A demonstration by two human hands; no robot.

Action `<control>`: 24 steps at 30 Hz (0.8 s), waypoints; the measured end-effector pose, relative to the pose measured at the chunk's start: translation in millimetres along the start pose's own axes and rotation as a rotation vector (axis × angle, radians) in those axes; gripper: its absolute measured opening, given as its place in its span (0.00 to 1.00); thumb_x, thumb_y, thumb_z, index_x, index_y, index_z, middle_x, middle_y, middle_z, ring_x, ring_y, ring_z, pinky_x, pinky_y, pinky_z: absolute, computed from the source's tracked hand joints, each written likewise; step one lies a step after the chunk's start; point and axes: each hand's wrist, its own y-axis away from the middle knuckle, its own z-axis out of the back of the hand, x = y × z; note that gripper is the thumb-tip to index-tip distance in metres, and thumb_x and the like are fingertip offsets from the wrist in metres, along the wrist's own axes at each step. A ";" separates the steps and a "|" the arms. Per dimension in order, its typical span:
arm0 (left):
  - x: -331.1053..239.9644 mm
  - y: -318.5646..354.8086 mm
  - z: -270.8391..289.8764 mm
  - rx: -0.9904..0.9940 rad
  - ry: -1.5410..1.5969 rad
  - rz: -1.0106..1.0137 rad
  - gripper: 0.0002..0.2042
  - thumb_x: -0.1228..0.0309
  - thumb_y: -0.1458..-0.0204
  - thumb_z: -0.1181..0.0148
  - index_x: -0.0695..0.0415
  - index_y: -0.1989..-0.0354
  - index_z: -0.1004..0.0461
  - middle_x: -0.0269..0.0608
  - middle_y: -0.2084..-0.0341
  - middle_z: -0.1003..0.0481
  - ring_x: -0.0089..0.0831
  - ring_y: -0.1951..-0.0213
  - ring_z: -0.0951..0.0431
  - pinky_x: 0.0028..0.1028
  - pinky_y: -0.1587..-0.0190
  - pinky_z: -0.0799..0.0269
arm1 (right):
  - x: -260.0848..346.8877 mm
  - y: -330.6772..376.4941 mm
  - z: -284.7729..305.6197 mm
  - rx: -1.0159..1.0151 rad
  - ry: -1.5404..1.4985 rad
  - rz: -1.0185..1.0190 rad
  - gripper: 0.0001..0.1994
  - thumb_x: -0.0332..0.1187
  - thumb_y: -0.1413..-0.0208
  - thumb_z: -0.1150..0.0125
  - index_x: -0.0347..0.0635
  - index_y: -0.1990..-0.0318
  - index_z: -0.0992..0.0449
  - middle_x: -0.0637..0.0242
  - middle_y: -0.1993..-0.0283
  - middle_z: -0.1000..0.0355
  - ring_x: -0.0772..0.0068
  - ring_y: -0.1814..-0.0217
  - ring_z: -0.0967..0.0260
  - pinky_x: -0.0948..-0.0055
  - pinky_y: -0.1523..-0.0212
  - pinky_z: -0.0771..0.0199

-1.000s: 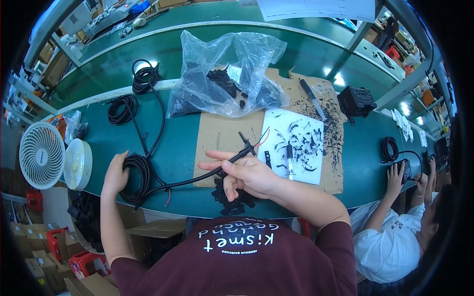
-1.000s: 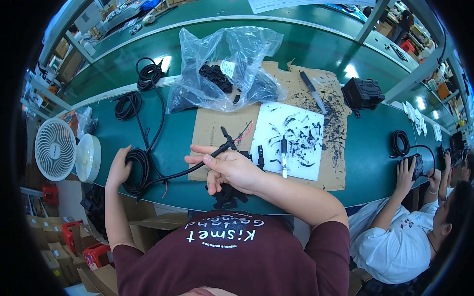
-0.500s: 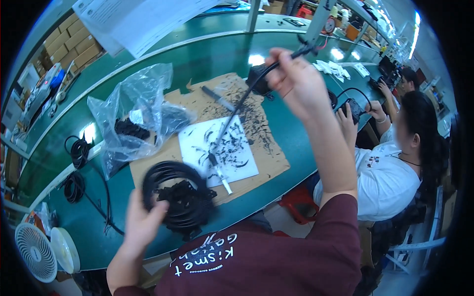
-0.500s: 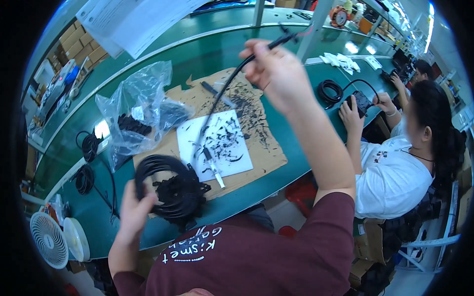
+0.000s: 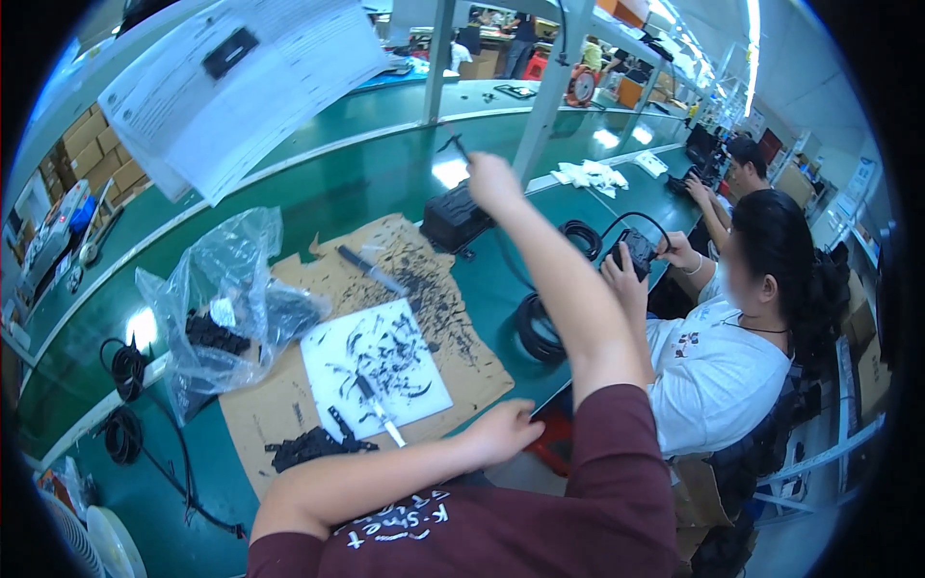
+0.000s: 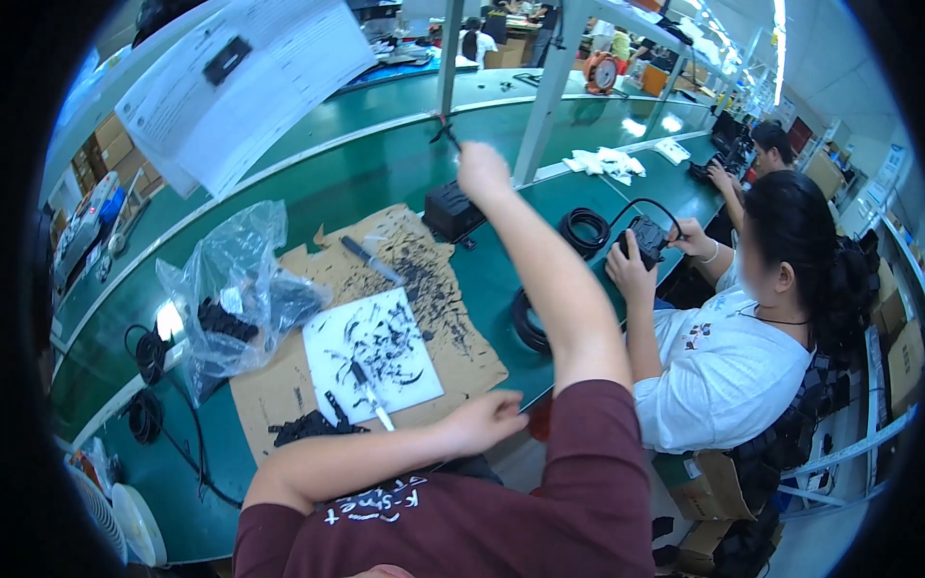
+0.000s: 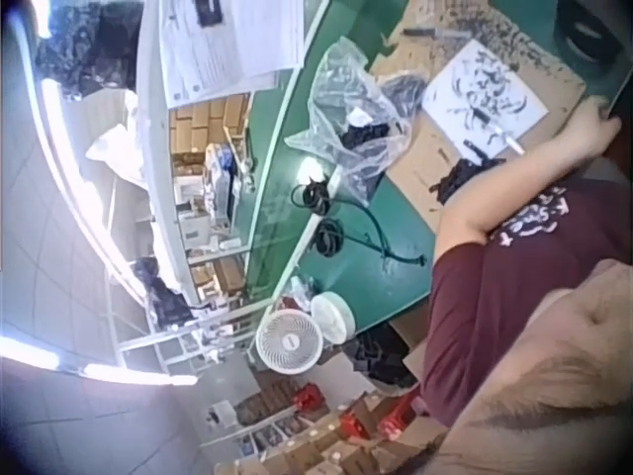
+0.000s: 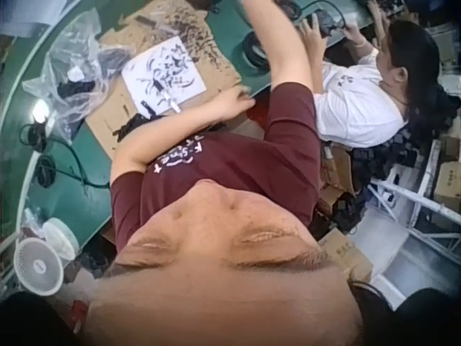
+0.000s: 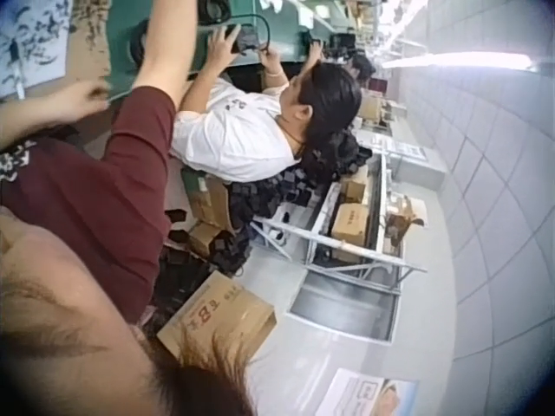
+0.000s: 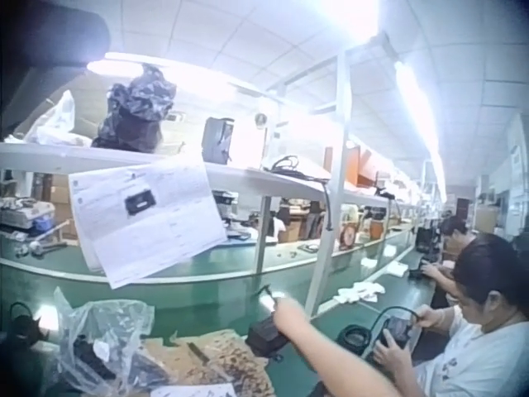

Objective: The person assembles plastic housings and connects wiring harnesses by hand at a factory production line.

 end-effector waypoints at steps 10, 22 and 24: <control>51.1 243.8 104.0 -0.511 -0.097 0.068 0.10 0.70 0.46 0.42 0.60 0.58 0.27 0.41 0.70 0.27 0.27 0.70 0.26 0.26 0.67 0.29 | -50.6 8.8 -82.9 -0.073 0.064 0.010 0.11 0.34 0.44 0.50 0.37 0.63 0.23 0.49 0.60 0.26 0.48 0.55 0.29 0.54 0.55 0.29; 175.7 435.4 259.6 -1.073 -1.430 0.684 0.22 0.83 0.59 0.48 0.58 0.50 0.30 0.44 0.47 0.34 0.41 0.42 0.37 0.36 0.45 0.36 | 132.2 112.1 -70.5 0.034 -0.772 0.264 0.09 0.29 0.40 0.48 0.38 0.56 0.26 0.63 0.60 0.28 0.72 0.57 0.32 0.75 0.54 0.34; 185.1 446.4 269.0 -0.971 -1.485 0.750 0.23 0.83 0.58 0.47 0.55 0.49 0.30 0.42 0.43 0.36 0.40 0.39 0.39 0.36 0.43 0.37 | 199.3 182.3 -60.6 0.577 -0.829 0.552 0.09 0.26 0.44 0.48 0.42 0.56 0.26 0.66 0.59 0.30 0.70 0.57 0.32 0.73 0.54 0.33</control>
